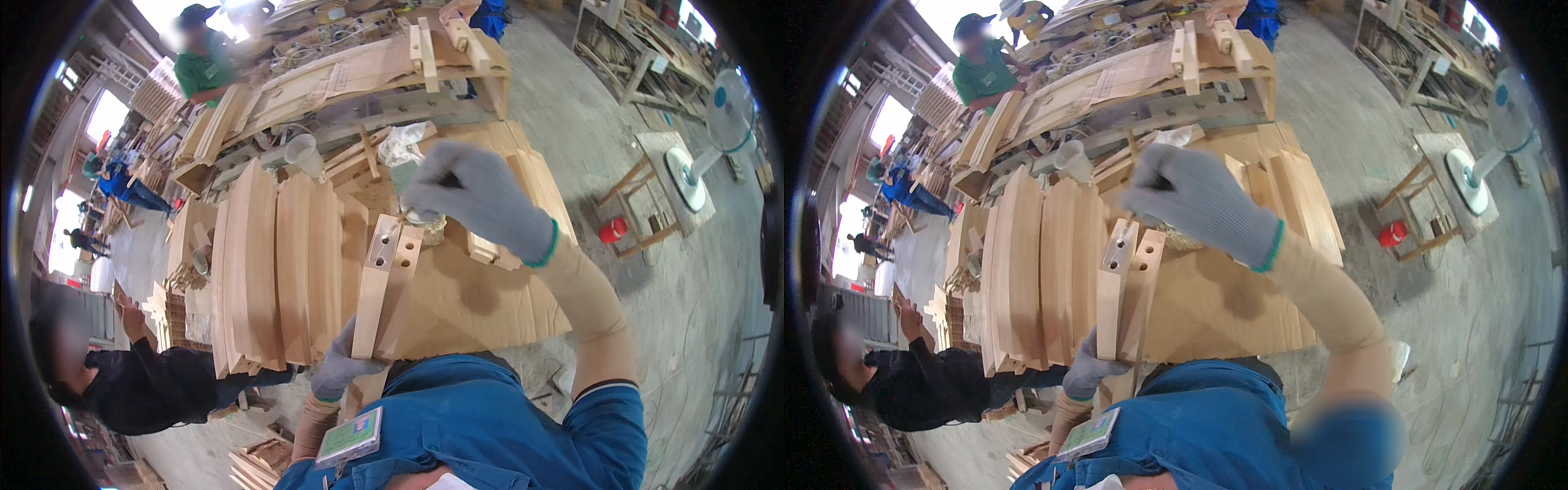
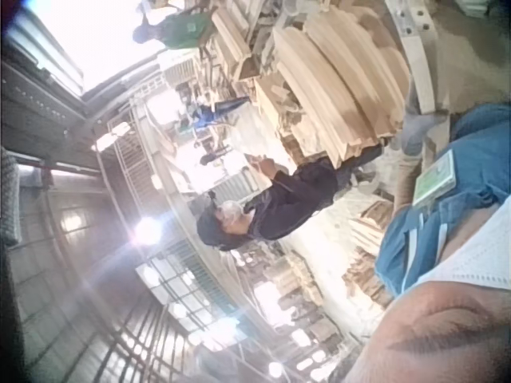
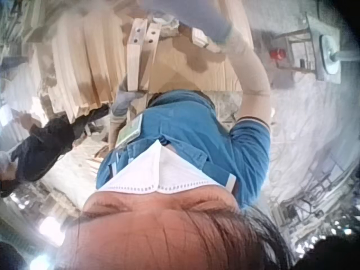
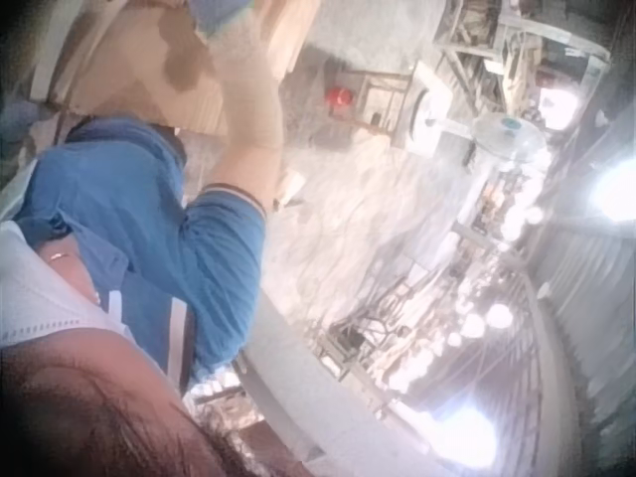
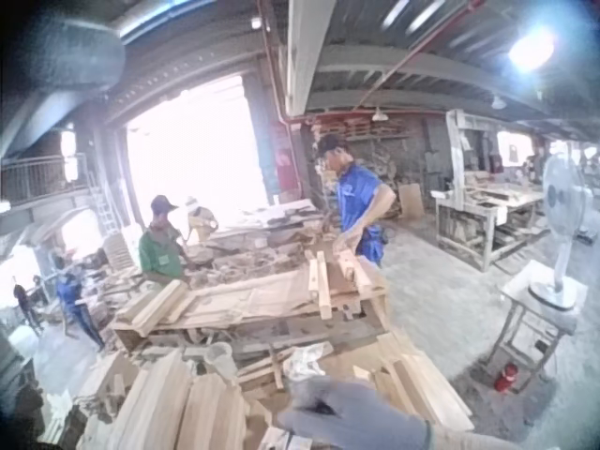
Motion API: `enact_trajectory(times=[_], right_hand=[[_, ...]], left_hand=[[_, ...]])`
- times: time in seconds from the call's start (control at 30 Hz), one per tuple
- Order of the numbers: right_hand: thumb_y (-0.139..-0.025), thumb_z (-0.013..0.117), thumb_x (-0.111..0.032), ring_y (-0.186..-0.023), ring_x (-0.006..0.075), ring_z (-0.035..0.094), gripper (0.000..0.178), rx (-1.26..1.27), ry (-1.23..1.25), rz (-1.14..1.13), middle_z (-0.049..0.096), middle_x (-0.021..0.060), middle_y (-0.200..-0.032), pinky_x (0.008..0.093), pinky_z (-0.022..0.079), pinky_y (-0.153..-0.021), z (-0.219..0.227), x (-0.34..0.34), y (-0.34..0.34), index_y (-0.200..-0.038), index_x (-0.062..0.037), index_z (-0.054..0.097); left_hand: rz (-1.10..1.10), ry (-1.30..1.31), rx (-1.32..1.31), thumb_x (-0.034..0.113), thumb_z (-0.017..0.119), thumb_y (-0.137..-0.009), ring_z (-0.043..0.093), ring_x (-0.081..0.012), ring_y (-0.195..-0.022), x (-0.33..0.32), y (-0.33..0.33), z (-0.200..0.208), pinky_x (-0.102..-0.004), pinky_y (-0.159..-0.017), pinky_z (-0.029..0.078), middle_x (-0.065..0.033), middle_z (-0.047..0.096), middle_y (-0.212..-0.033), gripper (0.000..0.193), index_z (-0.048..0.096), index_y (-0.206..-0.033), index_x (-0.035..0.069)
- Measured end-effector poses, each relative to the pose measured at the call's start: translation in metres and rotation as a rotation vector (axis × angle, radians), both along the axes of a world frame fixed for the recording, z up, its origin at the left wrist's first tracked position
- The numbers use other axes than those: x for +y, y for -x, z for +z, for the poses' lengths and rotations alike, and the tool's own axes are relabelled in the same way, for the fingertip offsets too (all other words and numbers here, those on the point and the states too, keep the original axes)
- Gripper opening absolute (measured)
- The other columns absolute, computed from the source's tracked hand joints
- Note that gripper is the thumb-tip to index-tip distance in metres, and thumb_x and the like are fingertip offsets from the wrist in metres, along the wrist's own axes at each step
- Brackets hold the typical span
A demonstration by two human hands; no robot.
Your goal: The person walks to a workbench in a woodworking workshop and applies glue to the pre-drilled holes of wooden chair leg components using a small brush. They handle multiple pieces one at a time, dipping the brush into a container and coating the holes before placing the pieces aside.
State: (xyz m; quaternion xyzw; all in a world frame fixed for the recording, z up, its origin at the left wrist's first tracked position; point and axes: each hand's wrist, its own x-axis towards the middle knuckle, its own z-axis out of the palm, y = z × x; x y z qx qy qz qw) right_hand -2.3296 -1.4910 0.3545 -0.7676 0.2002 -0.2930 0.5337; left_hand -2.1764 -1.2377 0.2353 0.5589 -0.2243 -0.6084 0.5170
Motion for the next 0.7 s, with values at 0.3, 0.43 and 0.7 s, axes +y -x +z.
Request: enact_trajectory(times=[0.3,0.43,0.7], right_hand=[[-0.084,0.053,0.007,-0.08,0.0219,0.064,0.008,-0.634,-0.487,-0.181,0.059,0.0161,-0.093,0.0342,0.056,-0.073,-0.076,0.053,0.017,-0.082,0.0003,0.051],[-0.083,0.053,0.009,-0.082,0.0224,0.063,0.009,-0.716,-0.544,-0.14,0.059,0.0162,-0.093,0.0349,0.056,-0.075,-0.093,0.062,0.011,-0.083,-0.0002,0.05],[-0.078,0.054,0.014,-0.086,0.0232,0.062,0.015,-0.689,-0.457,-0.099,0.059,0.0153,-0.095,0.0335,0.053,-0.081,-0.087,0.068,0.013,-0.083,-0.0005,0.05]], left_hand=[[-0.027,0.081,0.007,-0.01,0.074,-0.054,0.047,-0.0152,-0.117,0.017,-0.016,-0.006,-0.0293,-0.098,0.038,-0.0043,0.053,-0.126,0.092,0.038,-0.137,0.004],[-0.018,0.05,-0.002,-0.007,0.076,-0.053,0.047,-0.0149,-0.117,0.015,-0.008,0.01,-0.0283,-0.098,0.037,-0.0042,0.053,-0.126,0.092,0.039,-0.137,0.002],[0.0,0.072,0.032,-0.007,0.076,-0.053,0.044,-0.015,-0.12,0.021,-0.004,0.012,-0.0285,-0.1,0.034,-0.0056,0.05,-0.13,0.096,0.035,-0.139,0.002]])
